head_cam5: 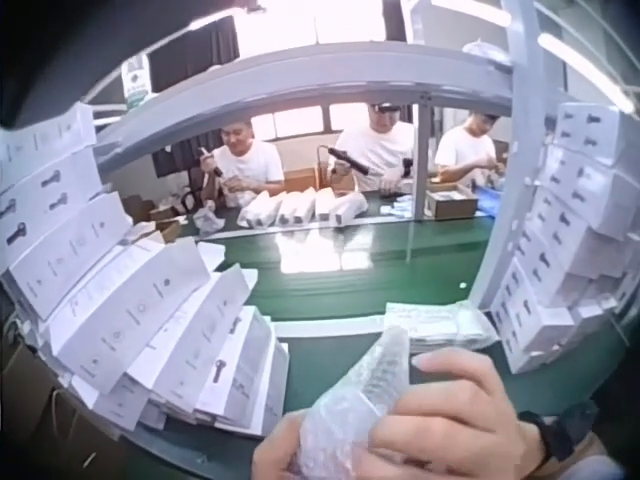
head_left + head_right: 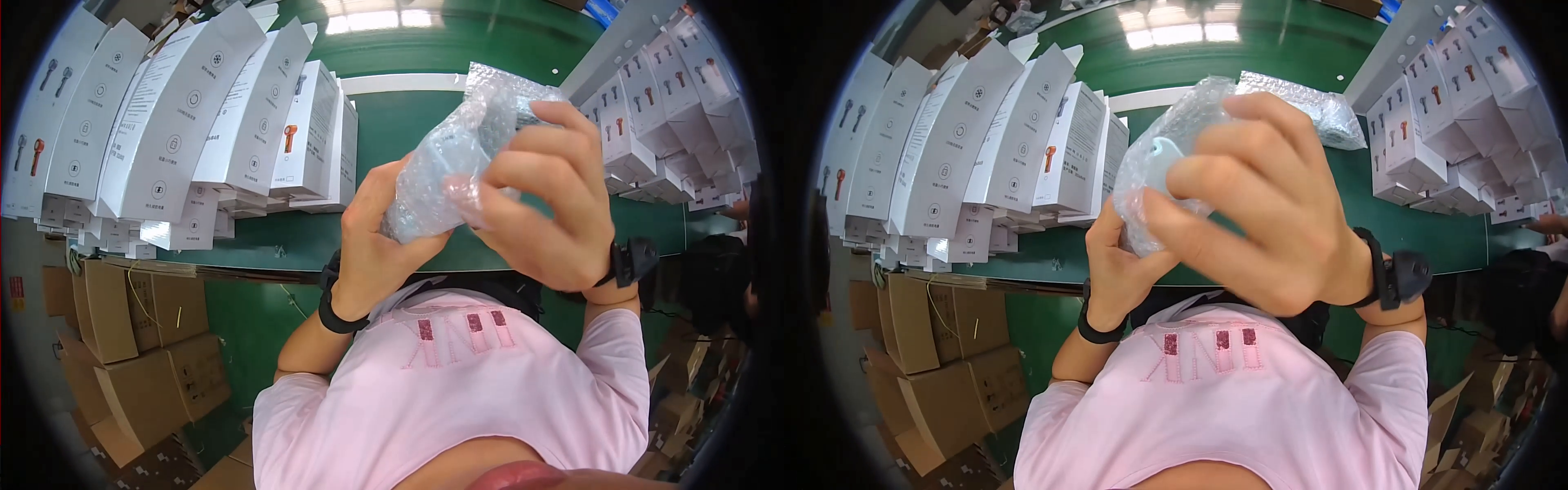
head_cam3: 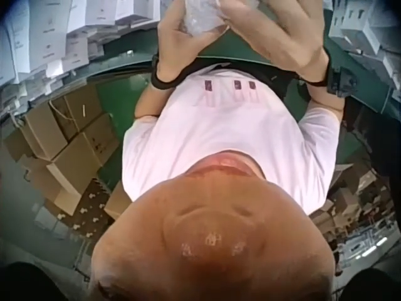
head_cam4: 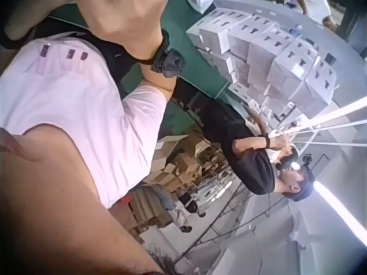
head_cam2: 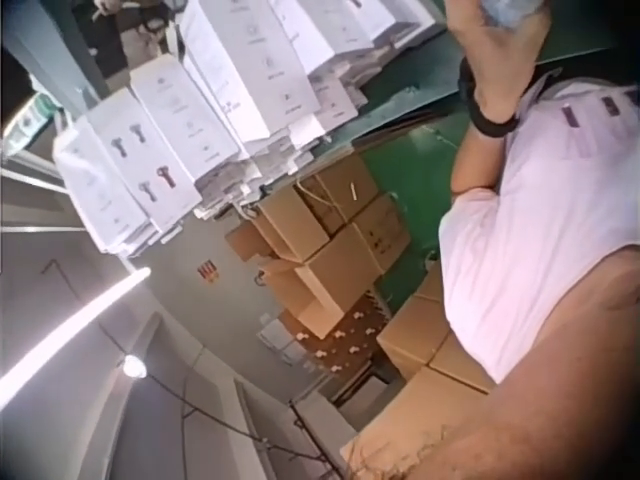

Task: Packaging small electronic devices into boxes on an assembly line.

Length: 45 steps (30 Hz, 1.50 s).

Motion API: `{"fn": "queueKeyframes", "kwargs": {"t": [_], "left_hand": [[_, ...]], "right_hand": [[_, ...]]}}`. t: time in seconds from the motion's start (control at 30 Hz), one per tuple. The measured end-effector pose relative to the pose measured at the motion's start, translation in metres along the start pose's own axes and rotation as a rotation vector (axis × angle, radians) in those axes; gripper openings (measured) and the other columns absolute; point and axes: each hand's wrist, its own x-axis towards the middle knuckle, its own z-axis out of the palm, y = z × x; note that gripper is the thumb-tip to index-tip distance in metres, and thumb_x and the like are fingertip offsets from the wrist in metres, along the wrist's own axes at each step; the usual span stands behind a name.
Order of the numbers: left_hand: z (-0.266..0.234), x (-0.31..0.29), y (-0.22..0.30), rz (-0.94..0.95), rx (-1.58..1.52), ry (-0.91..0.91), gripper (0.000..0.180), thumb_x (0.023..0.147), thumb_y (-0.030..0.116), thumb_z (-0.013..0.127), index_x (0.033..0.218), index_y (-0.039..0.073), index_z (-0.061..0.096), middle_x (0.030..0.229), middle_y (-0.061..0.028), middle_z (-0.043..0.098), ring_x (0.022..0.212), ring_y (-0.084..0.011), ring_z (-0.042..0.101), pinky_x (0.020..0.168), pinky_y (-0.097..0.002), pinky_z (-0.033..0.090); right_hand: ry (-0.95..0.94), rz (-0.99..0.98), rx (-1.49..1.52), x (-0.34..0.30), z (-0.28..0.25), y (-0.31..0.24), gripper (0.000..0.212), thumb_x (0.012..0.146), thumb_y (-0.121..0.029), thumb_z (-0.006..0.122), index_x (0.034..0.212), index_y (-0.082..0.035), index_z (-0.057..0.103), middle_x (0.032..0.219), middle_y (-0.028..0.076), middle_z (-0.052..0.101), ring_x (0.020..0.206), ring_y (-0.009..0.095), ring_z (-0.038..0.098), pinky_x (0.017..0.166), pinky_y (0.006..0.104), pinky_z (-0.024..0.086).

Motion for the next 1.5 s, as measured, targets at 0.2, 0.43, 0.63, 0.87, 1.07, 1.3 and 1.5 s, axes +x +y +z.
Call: {"fn": "queueKeyframes", "kwargs": {"t": [0.2, 0.43, 0.63, 0.87, 1.07, 1.3, 1.5], "left_hand": [[-0.004, -0.005, 0.007, -0.188, -0.039, -0.022, 0.047, 0.07, 0.008, 0.081, 0.113, 0.001, 0.063, 0.107, -0.0086, 0.064, 0.095, -0.018, 0.063, 0.082, -0.0304, 0.049], [-0.01, -0.008, 0.006, -0.278, -0.337, -0.177, 0.041, 0.078, 0.008, 0.078, 0.115, 0.0, 0.062, 0.105, -0.0051, 0.067, 0.095, -0.0104, 0.059, 0.082, -0.0279, 0.049], [-0.015, -0.004, 0.008, -0.269, -0.343, -0.26, 0.046, 0.08, 0.008, 0.076, 0.122, -0.001, 0.06, 0.107, -0.0052, 0.066, 0.097, -0.0101, 0.059, 0.086, -0.0278, 0.049], [-0.025, -0.004, -0.02, -0.151, -0.345, -0.147, 0.1, 0.083, 0.027, 0.077, 0.154, -0.002, 0.013, 0.151, -0.0225, 0.036, 0.132, -0.0253, 0.046, 0.107, -0.0355, 0.038], [-0.072, -0.023, -0.023, -0.344, -0.046, -0.56, 0.068, 0.085, 0.015, 0.071, 0.145, -0.001, 0.042, 0.147, -0.0175, 0.046, 0.137, -0.0258, 0.043, 0.112, -0.0379, 0.033], [-0.078, -0.02, -0.04, -0.753, -0.312, -0.391, 0.059, 0.093, 0.006, 0.057, 0.149, 0.005, 0.037, 0.142, -0.0121, 0.05, 0.12, -0.0192, 0.055, 0.103, -0.0324, 0.042], [-0.083, -0.025, -0.038, -0.866, -0.353, -0.42, 0.059, 0.094, 0.005, 0.053, 0.15, 0.006, 0.033, 0.142, -0.0118, 0.049, 0.12, -0.0191, 0.054, 0.103, -0.0319, 0.042]], "right_hand": [[0.034, -0.006, -0.166, -0.007, 0.024, -0.032, 0.049, 0.056, -0.015, 0.072, 0.105, -0.008, 0.074, 0.091, 0.003, 0.053, 0.077, 0.019, 0.053, 0.083, 0.0451, 0.046], [0.094, 0.026, -0.124, -0.006, 0.029, -0.027, 0.049, 0.058, -0.017, 0.07, 0.104, -0.002, 0.073, 0.085, 0.005, 0.057, 0.077, 0.02, 0.054, 0.085, 0.0472, 0.047], [0.141, 0.3, 0.124, 0.013, 0.022, 0.008, 0.077, 0.067, -0.033, 0.087, 0.13, -0.003, 0.056, 0.104, 0.013, 0.065, 0.093, 0.032, 0.062, 0.089, 0.0386, 0.047], [-0.69, 1.003, 0.848, 0.034, 0.068, 0.139, 0.036, 0.081, -0.035, 0.075, 0.096, -0.002, 0.072, 0.079, 0.003, 0.068, 0.071, 0.01, 0.061, 0.064, 0.0252, 0.047], [0.161, 1.433, 0.67, -0.001, 0.138, 0.364, 0.036, 0.082, -0.035, 0.076, 0.097, -0.004, 0.068, 0.079, 0.003, 0.062, 0.058, 0.012, 0.053, 0.046, 0.025, 0.044], [1.01, 1.719, 0.498, -0.023, 0.266, 0.5, 0.057, 0.08, -0.013, 0.072, 0.118, 0.006, 0.035, 0.107, 0.023, 0.062, 0.076, 0.029, 0.069, 0.054, 0.0378, 0.057], [0.834, 1.512, 0.76, -0.03, 0.338, 0.51, 0.056, 0.076, 0.003, 0.071, 0.127, 0.0, 0.049, 0.114, 0.018, 0.062, 0.097, 0.031, 0.065, 0.072, 0.0403, 0.058]]}}
